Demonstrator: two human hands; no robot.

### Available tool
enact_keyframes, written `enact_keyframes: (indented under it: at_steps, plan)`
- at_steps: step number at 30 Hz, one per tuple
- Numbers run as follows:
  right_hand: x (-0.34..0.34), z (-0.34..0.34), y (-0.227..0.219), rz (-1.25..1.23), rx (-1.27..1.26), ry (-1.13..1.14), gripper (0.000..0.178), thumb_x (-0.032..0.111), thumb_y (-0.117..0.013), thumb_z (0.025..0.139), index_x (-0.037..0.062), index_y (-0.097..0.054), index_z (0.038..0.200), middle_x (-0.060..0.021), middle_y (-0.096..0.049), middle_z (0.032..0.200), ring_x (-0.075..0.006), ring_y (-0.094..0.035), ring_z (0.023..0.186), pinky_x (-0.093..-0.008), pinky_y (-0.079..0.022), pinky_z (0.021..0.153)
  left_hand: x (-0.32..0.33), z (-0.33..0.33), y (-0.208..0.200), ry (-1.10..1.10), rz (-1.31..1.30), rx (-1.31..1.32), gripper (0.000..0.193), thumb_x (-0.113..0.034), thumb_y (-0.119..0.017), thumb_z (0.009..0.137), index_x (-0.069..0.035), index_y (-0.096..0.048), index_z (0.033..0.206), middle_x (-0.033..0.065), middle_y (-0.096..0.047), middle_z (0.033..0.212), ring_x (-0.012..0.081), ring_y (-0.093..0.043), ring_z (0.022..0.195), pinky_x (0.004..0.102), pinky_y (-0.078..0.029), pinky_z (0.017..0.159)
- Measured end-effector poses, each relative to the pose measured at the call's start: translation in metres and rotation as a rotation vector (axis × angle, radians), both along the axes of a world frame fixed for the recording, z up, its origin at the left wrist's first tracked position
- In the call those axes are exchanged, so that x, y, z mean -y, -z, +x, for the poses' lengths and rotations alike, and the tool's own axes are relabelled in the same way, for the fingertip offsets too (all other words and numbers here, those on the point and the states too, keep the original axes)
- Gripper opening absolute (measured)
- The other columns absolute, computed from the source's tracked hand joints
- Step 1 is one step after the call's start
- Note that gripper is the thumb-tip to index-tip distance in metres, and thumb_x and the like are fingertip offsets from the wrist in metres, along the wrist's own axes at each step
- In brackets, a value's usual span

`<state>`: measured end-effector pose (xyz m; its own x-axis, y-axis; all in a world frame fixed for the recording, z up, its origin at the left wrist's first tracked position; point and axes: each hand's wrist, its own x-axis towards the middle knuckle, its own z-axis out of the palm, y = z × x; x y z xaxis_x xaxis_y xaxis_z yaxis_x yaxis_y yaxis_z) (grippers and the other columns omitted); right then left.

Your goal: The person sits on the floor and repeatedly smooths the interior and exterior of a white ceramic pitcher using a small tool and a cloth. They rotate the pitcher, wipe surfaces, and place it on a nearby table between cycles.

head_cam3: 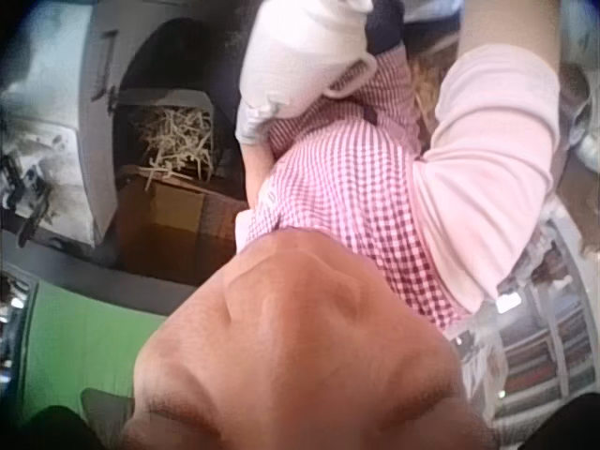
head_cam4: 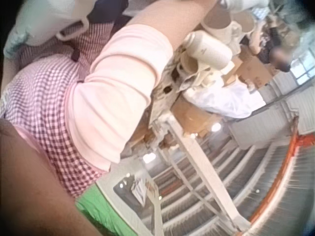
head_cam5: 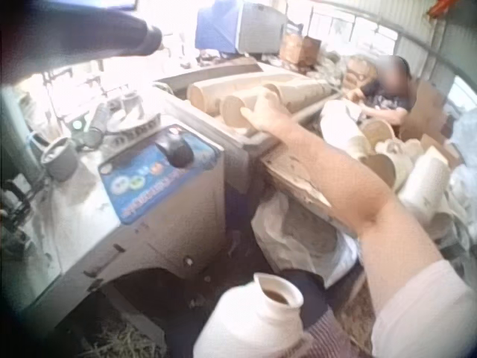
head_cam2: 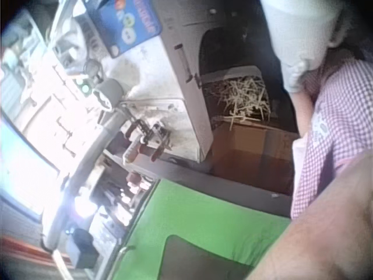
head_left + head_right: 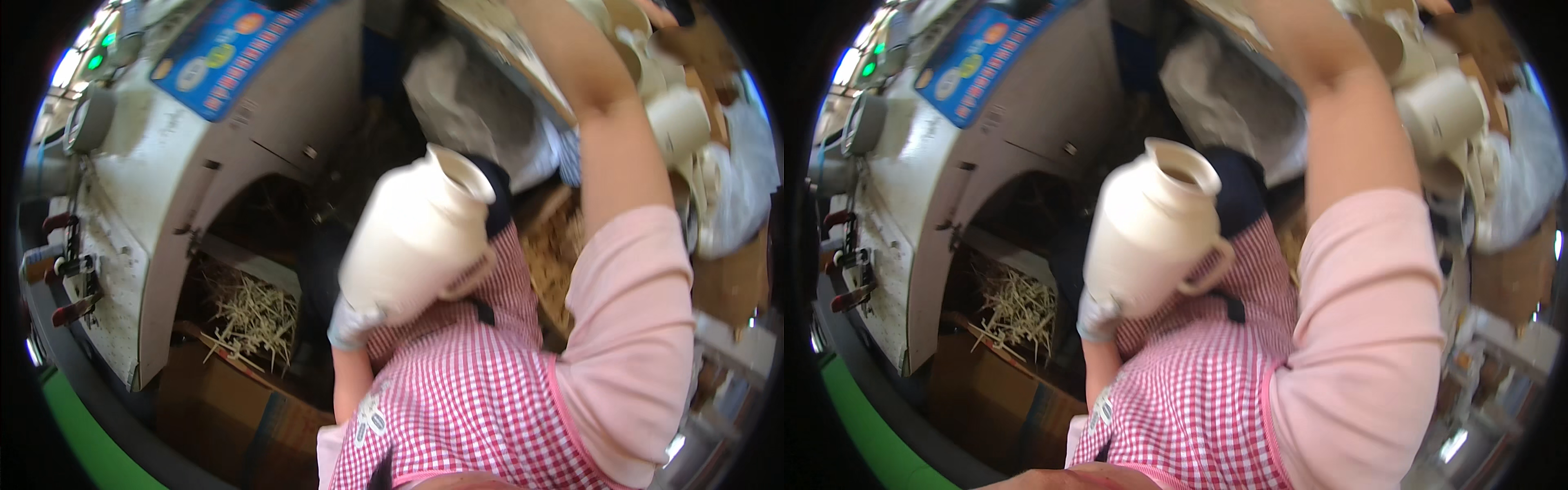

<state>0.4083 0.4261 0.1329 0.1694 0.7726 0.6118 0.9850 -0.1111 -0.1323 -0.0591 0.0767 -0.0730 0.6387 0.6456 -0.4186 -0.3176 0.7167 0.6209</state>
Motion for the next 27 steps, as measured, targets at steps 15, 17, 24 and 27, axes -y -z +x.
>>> enact_keyframes:
  at_steps: [15,17,24,27]
  plan:
    - [0.636,0.027,0.259,-0.868,-0.706,0.433,0.021,0.013,-0.076,0.089,0.0036,-0.072,0.108,-0.0109,-0.074,0.098,-0.0244,-0.071,0.091,-0.0382,-0.057,0.078,0.107,0.064,-0.087,-0.390,-0.005,-0.045,0.044,-0.017,-0.064,0.103,0.004,-0.054,0.140,0.0155,-0.062,0.136,0.0227,-0.064,0.124,0.0395,-0.055,0.106]
    - [0.653,0.016,0.299,-0.774,-0.585,0.431,0.025,0.014,-0.078,0.088,0.0050,-0.072,0.110,-0.0114,-0.071,0.110,-0.0289,-0.069,0.102,-0.0392,-0.056,0.084,0.111,0.072,-0.088,-0.416,-0.019,-0.103,0.046,-0.017,-0.065,0.103,0.003,-0.052,0.141,0.0156,-0.062,0.135,0.0235,-0.064,0.123,0.0399,-0.056,0.105]
    - [0.653,0.007,0.319,-0.662,-0.319,0.370,0.020,0.022,-0.070,0.094,0.0076,-0.075,0.107,-0.0118,-0.068,0.113,-0.0358,-0.065,0.102,-0.0438,-0.054,0.083,0.105,0.076,-0.086,-0.430,-0.047,-0.054,0.044,-0.023,-0.062,0.105,-0.003,-0.052,0.143,0.0136,-0.062,0.139,0.0230,-0.064,0.124,0.0399,-0.057,0.103]
    - [0.616,-0.009,0.256,-0.248,-1.040,0.541,0.024,0.022,-0.072,0.098,0.0060,-0.077,0.115,-0.0061,-0.078,0.098,-0.0161,-0.069,0.077,-0.0317,-0.053,0.067,0.104,0.072,-0.081,-0.407,-0.054,0.005,0.047,-0.030,-0.056,0.108,-0.004,-0.050,0.147,0.0110,-0.061,0.142,0.0223,-0.061,0.128,0.0416,-0.052,0.107]
